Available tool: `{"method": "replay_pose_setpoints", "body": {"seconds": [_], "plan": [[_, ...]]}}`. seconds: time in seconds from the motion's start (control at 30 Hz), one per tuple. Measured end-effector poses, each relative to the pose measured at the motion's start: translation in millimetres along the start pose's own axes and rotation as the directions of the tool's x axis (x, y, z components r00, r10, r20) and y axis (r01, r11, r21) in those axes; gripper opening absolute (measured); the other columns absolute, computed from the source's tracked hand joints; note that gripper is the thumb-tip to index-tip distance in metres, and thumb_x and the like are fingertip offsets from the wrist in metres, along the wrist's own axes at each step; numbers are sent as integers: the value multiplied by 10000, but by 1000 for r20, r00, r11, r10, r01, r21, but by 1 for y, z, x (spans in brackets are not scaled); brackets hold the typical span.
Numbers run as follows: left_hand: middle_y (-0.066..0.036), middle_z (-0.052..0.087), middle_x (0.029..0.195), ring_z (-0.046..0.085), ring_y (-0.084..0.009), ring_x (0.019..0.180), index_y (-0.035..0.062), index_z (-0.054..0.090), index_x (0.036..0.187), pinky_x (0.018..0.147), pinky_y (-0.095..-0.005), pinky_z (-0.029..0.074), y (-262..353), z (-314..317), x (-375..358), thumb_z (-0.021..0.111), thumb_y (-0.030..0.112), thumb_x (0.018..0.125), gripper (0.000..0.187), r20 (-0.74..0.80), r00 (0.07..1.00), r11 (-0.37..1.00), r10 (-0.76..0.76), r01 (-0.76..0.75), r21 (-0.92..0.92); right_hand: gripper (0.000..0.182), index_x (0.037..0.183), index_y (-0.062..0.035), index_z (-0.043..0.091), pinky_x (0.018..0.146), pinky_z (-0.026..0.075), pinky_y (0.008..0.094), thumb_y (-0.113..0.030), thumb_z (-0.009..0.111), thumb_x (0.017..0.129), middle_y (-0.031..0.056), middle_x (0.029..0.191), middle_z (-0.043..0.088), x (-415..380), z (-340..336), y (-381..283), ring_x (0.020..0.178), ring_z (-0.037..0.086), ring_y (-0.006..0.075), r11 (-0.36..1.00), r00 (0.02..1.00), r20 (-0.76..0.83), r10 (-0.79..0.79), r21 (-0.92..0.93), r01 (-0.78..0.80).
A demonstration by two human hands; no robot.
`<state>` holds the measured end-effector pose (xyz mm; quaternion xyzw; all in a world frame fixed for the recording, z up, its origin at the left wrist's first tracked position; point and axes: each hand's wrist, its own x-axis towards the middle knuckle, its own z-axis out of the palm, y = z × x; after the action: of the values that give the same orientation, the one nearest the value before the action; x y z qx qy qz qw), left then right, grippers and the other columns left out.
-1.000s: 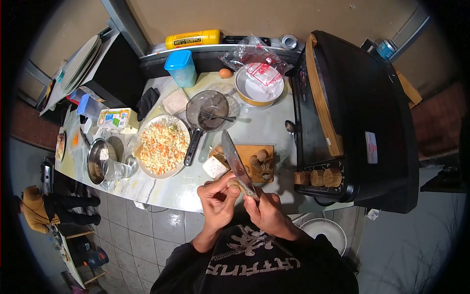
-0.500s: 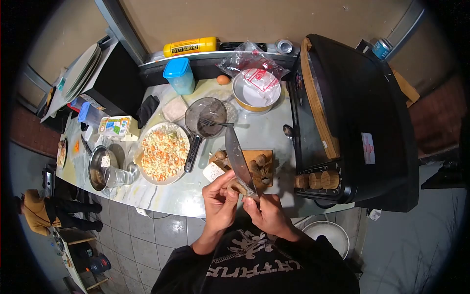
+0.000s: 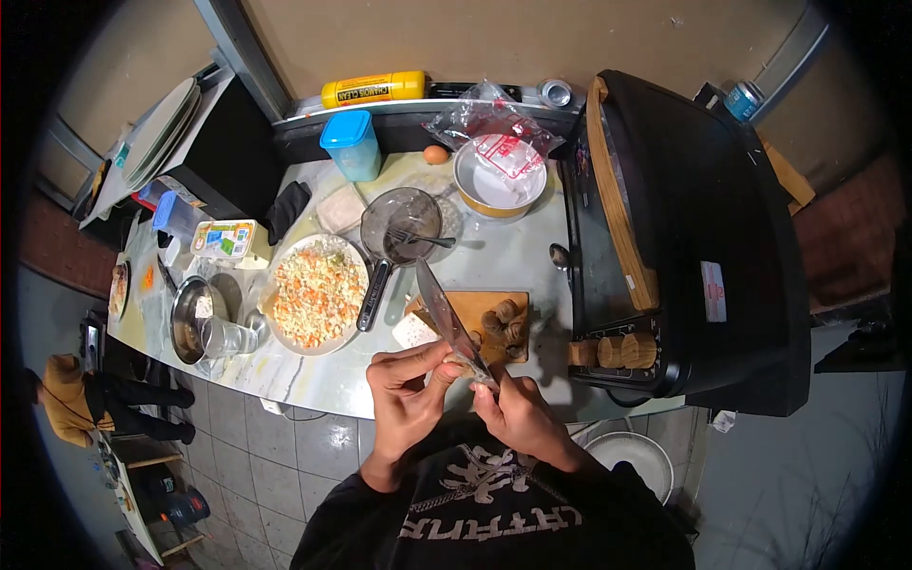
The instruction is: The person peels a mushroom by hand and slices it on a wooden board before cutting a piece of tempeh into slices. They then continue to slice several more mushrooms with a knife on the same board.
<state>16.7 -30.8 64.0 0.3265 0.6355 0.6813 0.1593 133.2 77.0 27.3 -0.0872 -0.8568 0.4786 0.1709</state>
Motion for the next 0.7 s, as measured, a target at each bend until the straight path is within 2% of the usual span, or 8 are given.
{"method": "replay_pose_setpoints", "body": {"seconds": [0.17,0.23,0.27,0.33,0.4,0.47,0.57,0.7], "plan": [[-182,661,930,647,-225,844,-97,611,1007,746,-334,513,-9,-2,0,637,99,856,249,154,988,998,13,-4,-58,240,1037,48,481,477,426,439,-144,520,897,183,601,545,2,-4,1,543,566,377,993,998,-8,-63,95,63],[-194,632,1019,635,-235,883,-79,558,1105,768,-349,511,-16,12,-7,621,139,873,325,4,1000,933,15,-13,-360,237,1037,47,484,476,425,438,-141,519,898,182,608,547,5,-1,-2,535,560,376,989,996,-60,-67,128,74],[-194,632,1019,635,-235,883,-79,558,1105,768,-349,511,-22,16,-9,621,139,873,325,6,1000,933,20,-17,-361,233,1037,47,487,476,424,436,-139,517,900,180,616,549,6,0,-3,526,554,375,983,992,-107,-67,165,85],[-191,615,1053,625,-230,890,-65,512,1163,782,-347,503,-34,21,-15,608,173,882,381,-42,994,815,-96,54,-578,233,1037,47,490,474,423,433,-140,518,901,178,617,549,7,0,-4,522,550,373,986,990,-105,-90,132,103],[-181,622,1024,620,-209,861,-69,534,1149,772,-332,498,-44,22,-21,609,182,881,374,-72,992,819,-107,46,-571,234,1038,47,493,472,423,430,-141,519,902,176,618,548,5,2,-3,518,546,371,988,989,-99,-108,102,118],[-93,676,862,576,-72,676,-46,603,1107,613,-186,452,-45,23,-21,639,58,854,275,-153,986,884,-63,-16,-467,222,1015,45,499,467,419,428,-146,517,903,173,613,541,1,6,0,514,540,363,991,989,-112,-100,73,109],[-111,683,847,598,-82,723,-49,639,1042,661,-205,480,-28,14,-12,642,3,835,214,-113,993,939,-17,-23,-343,205,983,33,501,467,417,434,-155,516,905,176,615,542,1,-2,-5,526,545,359,999,1000,-19,5,45,-4],[-127,691,849,624,-105,749,-65,659,981,692,-240,502,-2,1,3,651,-42,802,180,4,1000,979,-20,20,-203,195,958,21,496,468,412,446,-166,515,907,176,595,530,0,-2,-1,511,539,360,999,1000,-24,-15,39,16]]}}
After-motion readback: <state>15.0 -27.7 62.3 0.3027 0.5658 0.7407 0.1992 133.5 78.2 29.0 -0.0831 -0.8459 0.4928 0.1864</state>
